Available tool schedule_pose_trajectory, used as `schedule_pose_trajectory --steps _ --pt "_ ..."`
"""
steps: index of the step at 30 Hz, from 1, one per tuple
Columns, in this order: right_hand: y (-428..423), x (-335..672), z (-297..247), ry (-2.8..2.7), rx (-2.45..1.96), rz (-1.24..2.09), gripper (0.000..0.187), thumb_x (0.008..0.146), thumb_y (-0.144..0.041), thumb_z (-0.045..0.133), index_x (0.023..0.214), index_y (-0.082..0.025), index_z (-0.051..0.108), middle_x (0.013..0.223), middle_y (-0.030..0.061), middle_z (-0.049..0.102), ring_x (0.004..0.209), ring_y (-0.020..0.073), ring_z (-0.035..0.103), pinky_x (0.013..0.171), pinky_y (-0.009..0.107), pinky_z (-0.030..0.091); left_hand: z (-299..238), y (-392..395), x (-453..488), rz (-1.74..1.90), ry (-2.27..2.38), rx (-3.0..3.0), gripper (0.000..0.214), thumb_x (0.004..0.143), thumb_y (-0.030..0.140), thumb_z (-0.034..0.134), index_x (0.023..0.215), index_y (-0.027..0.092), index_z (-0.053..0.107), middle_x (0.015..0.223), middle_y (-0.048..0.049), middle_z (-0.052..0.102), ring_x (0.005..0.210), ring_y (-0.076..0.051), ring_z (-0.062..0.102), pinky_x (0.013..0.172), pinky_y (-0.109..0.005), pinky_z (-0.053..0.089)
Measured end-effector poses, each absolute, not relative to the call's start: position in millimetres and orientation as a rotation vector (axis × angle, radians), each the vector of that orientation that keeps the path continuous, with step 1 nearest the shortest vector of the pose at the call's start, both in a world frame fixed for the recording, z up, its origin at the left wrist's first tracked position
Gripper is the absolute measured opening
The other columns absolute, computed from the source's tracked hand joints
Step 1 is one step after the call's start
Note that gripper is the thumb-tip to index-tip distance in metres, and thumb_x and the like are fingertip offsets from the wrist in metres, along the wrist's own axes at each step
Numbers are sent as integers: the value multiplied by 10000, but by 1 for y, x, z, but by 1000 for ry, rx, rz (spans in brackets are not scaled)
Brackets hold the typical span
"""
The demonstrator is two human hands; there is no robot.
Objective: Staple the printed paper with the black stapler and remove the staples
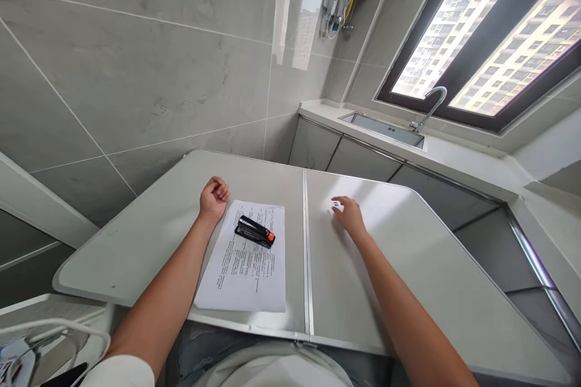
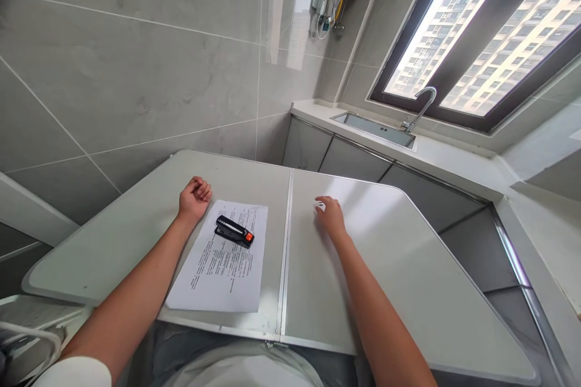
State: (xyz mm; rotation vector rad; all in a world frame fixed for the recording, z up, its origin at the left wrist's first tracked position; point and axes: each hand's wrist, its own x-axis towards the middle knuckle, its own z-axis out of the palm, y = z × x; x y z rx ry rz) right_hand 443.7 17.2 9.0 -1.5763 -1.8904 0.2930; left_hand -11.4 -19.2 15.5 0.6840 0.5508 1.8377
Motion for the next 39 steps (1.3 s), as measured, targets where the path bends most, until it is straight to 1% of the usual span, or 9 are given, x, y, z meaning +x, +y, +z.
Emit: schedule_pose_trajectory --steps 2,6,12,14,18,23,27,33,39 --pt "30 476 -2 -1878 -1617 297 347 802 -200 611 1115 -216 761 1206 86 735 1011 251 661 987 423 498 15 -20 -8 1815 592 738 106 725 134 694 731 173 595 524 59 353 456 -73 331 426 -209 266" --pt "38 497 -19 -1783 -1691 401 354 797 -264 646 1124 -201 765 1074 75 756 809 201 668 849 354 530 14 -23 -4 1910 633 792 96 741 139 687 720 171 599 515 57 347 457 -72 337 432 -203 280" --pt "49 488 -22 -1813 -1673 386 347 803 -329 650 1102 -219 787 971 51 742 746 185 623 827 334 503 15 -23 -3 1951 643 760 124 743 149 699 704 175 584 499 62 336 446 -71 325 420 -202 267" --pt "53 485 -21 -1838 -1668 383 322 809 -334 639 1071 -231 794 951 43 735 737 180 614 825 330 494 15 -23 -3 1940 637 763 125 743 149 701 708 175 584 499 62 340 444 -73 322 416 -201 267" --pt "55 484 -20 -1857 -1687 382 235 809 -319 603 925 -221 783 890 47 712 727 184 601 787 332 478 16 -25 0 1951 666 754 126 752 144 692 703 173 579 498 60 339 440 -73 316 415 -196 267" --pt "59 479 -19 -1868 -1661 365 174 807 -316 596 852 -206 723 939 70 661 730 192 567 789 362 471 15 -26 5 2024 771 717 149 798 139 655 690 178 559 498 60 316 432 -68 305 423 -186 260" --pt "66 435 -15 -1850 -1459 408 160 869 -307 554 917 -200 662 993 90 625 783 204 562 789 364 480 14 -23 4 2001 814 675 171 816 138 657 696 182 544 508 58 318 435 -69 319 430 -179 267" --pt "84 299 1 -2000 -1191 693 89 907 -249 559 942 -209 631 1055 66 587 853 188 549 832 349 472 15 -21 -4 2021 804 722 142 806 114 648 707 175 567 523 51 306 457 -71 318 437 -184 261" --pt "92 209 2 -2146 -1161 862 97 944 -209 546 974 -191 636 1091 68 574 953 188 549 871 337 465 14 -21 -5 2016 832 737 131 810 129 651 711 171 575 526 49 310 460 -72 318 444 -194 253"
